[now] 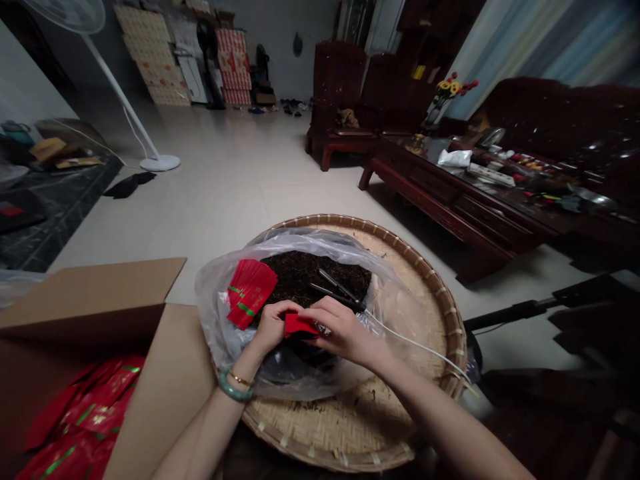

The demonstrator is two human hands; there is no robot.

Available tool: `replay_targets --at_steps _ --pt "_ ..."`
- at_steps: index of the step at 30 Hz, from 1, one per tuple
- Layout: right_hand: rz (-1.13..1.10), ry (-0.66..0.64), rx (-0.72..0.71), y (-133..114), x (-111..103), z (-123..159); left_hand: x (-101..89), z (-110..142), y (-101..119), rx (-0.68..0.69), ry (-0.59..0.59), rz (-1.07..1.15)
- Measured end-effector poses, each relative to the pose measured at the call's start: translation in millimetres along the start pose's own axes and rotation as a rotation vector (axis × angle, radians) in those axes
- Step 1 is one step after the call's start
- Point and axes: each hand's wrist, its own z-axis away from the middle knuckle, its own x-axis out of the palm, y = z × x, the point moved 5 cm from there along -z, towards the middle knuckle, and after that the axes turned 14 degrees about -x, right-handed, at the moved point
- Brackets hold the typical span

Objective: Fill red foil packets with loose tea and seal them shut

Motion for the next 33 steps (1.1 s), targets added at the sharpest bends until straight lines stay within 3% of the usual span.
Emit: replay_targets --at_steps 4,10,13,15,22,28,33 --pt "0.002 0.055 -0.002 1.2 1.6 1.1 2.0 0.2 1.0 0.010 -0.013 -0.025" --pt "-0.076 0.264 0.276 38.0 7.7 9.0 4.7 -1.4 -2.8 -0.088 -0.053 -0.011" --pt "-0.105 0.224 0.473 58.8 12.1 9.7 5.7 -2.4 -5.9 -0.183 -0.108 0.034" --pt "-0.119 0.184 0.529 66.1 13.8 6.6 7.3 -3.0 -8.0 -0.232 -0.145 0.021" --pt "0.011 0.020 0.466 74.2 29.8 -8.4 14.4 -2.2 -11.3 -0.289 -0.212 -0.022" --pt "-0.023 0.068 0.515 88.5 32.9 -3.8 16.9 3.4 -7.9 -0.400 -0.286 -0.080" --pt "-0.028 0.106 0.543 90.4 38.9 3.0 14.8 0.4 -6.8 -0.341 -0.264 -0.067"
